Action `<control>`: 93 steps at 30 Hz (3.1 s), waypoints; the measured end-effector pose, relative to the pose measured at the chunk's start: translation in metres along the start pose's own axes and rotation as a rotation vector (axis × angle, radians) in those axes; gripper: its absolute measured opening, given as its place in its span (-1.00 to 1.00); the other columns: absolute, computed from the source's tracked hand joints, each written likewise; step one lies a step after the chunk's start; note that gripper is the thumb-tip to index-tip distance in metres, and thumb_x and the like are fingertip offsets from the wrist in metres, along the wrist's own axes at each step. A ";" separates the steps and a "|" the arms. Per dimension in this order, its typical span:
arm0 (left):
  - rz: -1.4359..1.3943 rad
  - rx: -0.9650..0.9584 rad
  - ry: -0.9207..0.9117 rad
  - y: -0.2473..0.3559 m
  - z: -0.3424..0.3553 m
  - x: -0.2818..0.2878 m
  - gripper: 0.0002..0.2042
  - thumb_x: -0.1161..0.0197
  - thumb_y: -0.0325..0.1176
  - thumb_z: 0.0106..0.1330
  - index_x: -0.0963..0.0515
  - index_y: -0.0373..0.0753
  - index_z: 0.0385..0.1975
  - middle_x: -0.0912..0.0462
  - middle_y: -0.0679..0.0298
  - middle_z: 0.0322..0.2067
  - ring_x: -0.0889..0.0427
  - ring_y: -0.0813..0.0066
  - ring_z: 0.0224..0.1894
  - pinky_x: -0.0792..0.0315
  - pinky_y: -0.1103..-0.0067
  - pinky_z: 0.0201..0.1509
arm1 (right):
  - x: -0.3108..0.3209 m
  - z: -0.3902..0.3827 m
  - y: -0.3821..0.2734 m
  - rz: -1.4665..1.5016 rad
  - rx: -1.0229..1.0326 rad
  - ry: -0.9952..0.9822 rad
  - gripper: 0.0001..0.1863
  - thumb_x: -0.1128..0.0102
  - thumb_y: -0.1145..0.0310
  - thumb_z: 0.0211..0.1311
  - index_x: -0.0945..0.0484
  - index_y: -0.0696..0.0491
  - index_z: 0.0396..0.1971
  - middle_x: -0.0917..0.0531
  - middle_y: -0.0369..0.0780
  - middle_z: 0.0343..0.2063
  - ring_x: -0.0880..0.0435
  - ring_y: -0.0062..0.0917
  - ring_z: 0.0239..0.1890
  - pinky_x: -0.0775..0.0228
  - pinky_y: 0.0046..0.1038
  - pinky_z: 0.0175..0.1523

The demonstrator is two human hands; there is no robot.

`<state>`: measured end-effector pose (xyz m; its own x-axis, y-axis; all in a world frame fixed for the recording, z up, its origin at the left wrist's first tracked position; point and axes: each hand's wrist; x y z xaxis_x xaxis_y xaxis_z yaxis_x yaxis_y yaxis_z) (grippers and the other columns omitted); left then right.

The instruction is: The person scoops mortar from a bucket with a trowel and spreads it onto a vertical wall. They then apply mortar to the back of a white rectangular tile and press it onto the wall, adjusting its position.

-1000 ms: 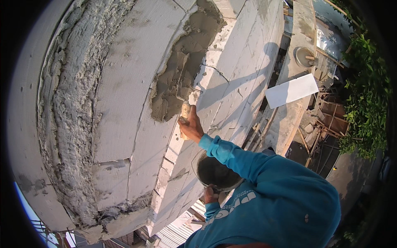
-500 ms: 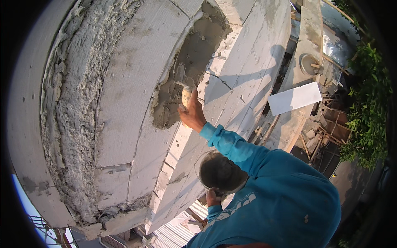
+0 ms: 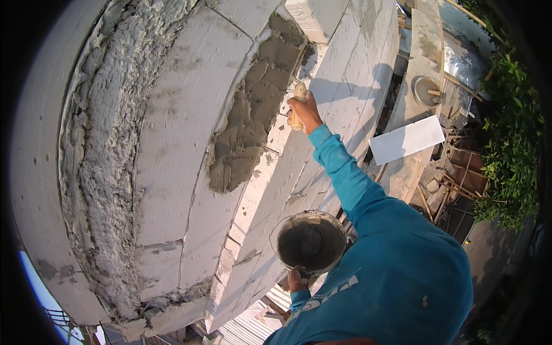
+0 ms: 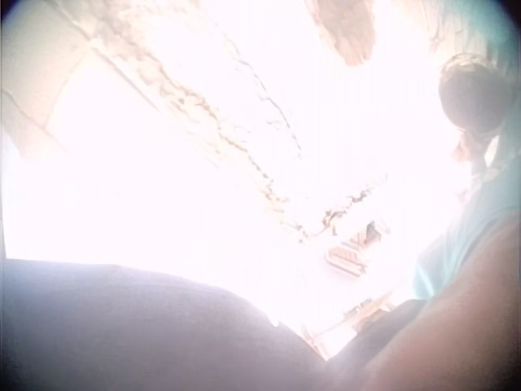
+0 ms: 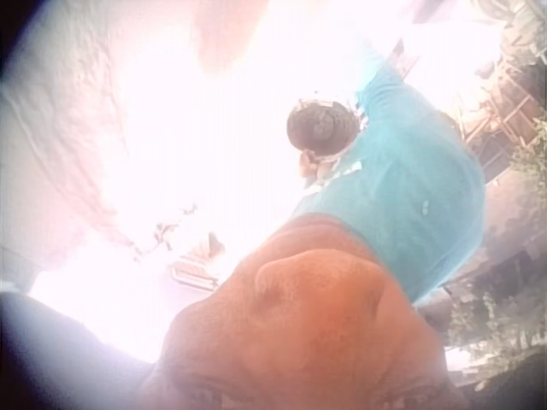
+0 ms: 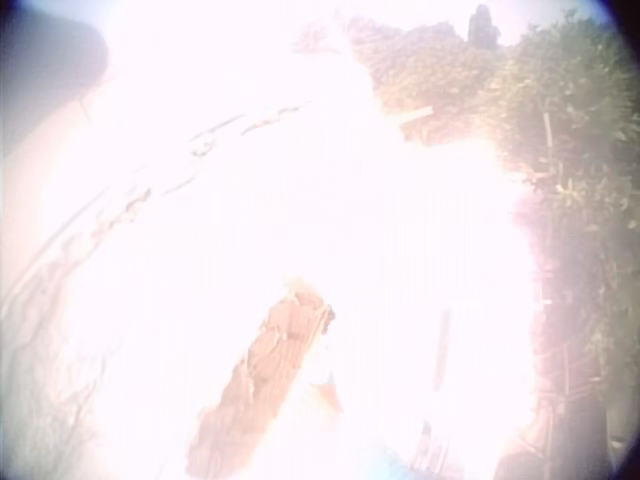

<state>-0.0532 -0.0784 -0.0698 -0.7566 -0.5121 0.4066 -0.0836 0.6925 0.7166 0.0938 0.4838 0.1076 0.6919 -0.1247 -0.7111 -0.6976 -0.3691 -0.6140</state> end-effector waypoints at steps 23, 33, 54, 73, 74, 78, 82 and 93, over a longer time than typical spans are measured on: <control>0.501 -0.643 -0.078 0.084 -0.032 -0.033 -0.80 -0.16 -0.54 0.05 -0.53 -0.31 -0.29 -0.57 0.20 -0.45 -0.58 0.39 -0.43 -0.50 0.54 -0.35 | -0.021 -0.034 -0.017 -0.938 0.376 -0.028 -0.41 -0.25 0.41 0.02 -0.08 0.27 -0.07 -0.54 0.28 -0.28 -0.58 0.13 -0.17 -0.46 -0.10 -0.03; -0.135 0.218 0.011 0.105 -0.016 -0.047 -0.78 -0.22 -0.52 0.06 -0.53 -0.33 -0.26 -0.60 0.19 -0.42 -0.60 0.41 -0.40 -0.51 0.51 -0.32 | 0.041 0.023 -0.033 -0.378 0.006 -0.012 -0.50 -0.19 0.47 0.00 -0.16 0.26 -0.10 -0.44 -0.08 -0.42 -0.54 -0.37 -0.58 -0.46 -0.24 -0.62; 0.302 -0.487 -0.093 -0.012 0.032 -0.013 -0.70 -0.21 -0.61 -0.23 -0.53 -0.27 -0.39 -0.56 0.07 -0.44 -0.59 0.09 -0.36 -0.47 0.36 -0.30 | 0.005 -0.083 0.018 -0.406 -0.238 -0.094 -0.59 -0.19 0.43 0.11 -0.20 0.10 -0.11 -0.42 -0.16 -0.44 -0.50 -0.44 -0.59 -0.46 -0.24 -0.59; 0.657 -0.694 -0.082 -0.013 0.003 0.069 -0.71 -0.37 -0.37 -0.25 -0.57 -0.19 -0.42 -0.59 0.14 -0.54 -0.62 0.11 -0.42 -0.47 0.33 -0.36 | -0.051 -0.115 0.195 -0.631 0.035 -0.033 -0.25 -0.17 0.39 0.17 0.18 0.30 0.12 -0.49 0.11 -0.19 -0.62 -0.20 -0.35 -0.53 -0.24 -0.33; 0.660 -0.698 -0.068 -0.016 0.002 0.072 -0.72 -0.37 -0.37 -0.25 -0.57 -0.18 -0.43 -0.59 0.14 -0.54 -0.62 0.10 -0.42 -0.47 0.33 -0.36 | -0.053 -0.115 0.203 -0.624 0.065 -0.027 -0.26 -0.18 0.39 0.17 0.17 0.30 0.11 -0.50 0.11 -0.19 -0.61 -0.19 -0.35 -0.52 -0.24 -0.33; 0.643 -0.723 -0.001 -0.022 -0.008 0.081 -0.73 -0.36 -0.38 -0.24 -0.56 -0.18 -0.44 -0.58 0.14 -0.53 -0.60 0.08 -0.42 -0.47 0.34 -0.35 | -0.066 -0.137 0.216 -0.594 0.034 -0.057 -0.10 -0.22 0.29 0.11 0.21 0.43 0.17 -0.47 0.27 -0.07 -0.54 0.05 -0.02 -0.41 -0.20 0.06; 0.610 -0.827 0.046 -0.027 -0.018 0.091 -0.73 -0.32 -0.41 -0.21 -0.55 -0.18 -0.41 -0.57 0.15 -0.53 -0.59 0.09 -0.42 -0.46 0.34 -0.34 | -0.094 -0.184 0.210 -0.687 0.018 -0.034 -0.12 -0.23 0.27 0.11 0.18 0.42 0.15 -0.49 0.26 -0.11 -0.56 0.06 -0.05 -0.42 -0.21 0.04; 0.551 -0.723 0.039 -0.050 -0.019 0.103 -0.59 -0.11 -0.54 -0.37 -0.54 -0.20 -0.35 -0.56 0.14 -0.51 -0.56 0.06 -0.38 -0.45 0.25 -0.30 | -0.117 -0.223 0.269 -0.687 0.120 -0.042 -0.12 -0.21 0.28 0.11 0.20 0.44 0.13 -0.49 0.22 -0.17 -0.59 0.00 -0.13 -0.47 -0.21 -0.04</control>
<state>-0.1144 -0.1760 -0.0530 -0.5450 -0.2290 0.8065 0.7208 0.3633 0.5903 -0.1332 0.1933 0.1016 0.9776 0.1375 -0.1597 -0.1223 -0.2470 -0.9613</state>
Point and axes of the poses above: each hand's wrist, its own z-axis towards the middle knuckle, its own x-axis out of the back of the hand, y = z × x
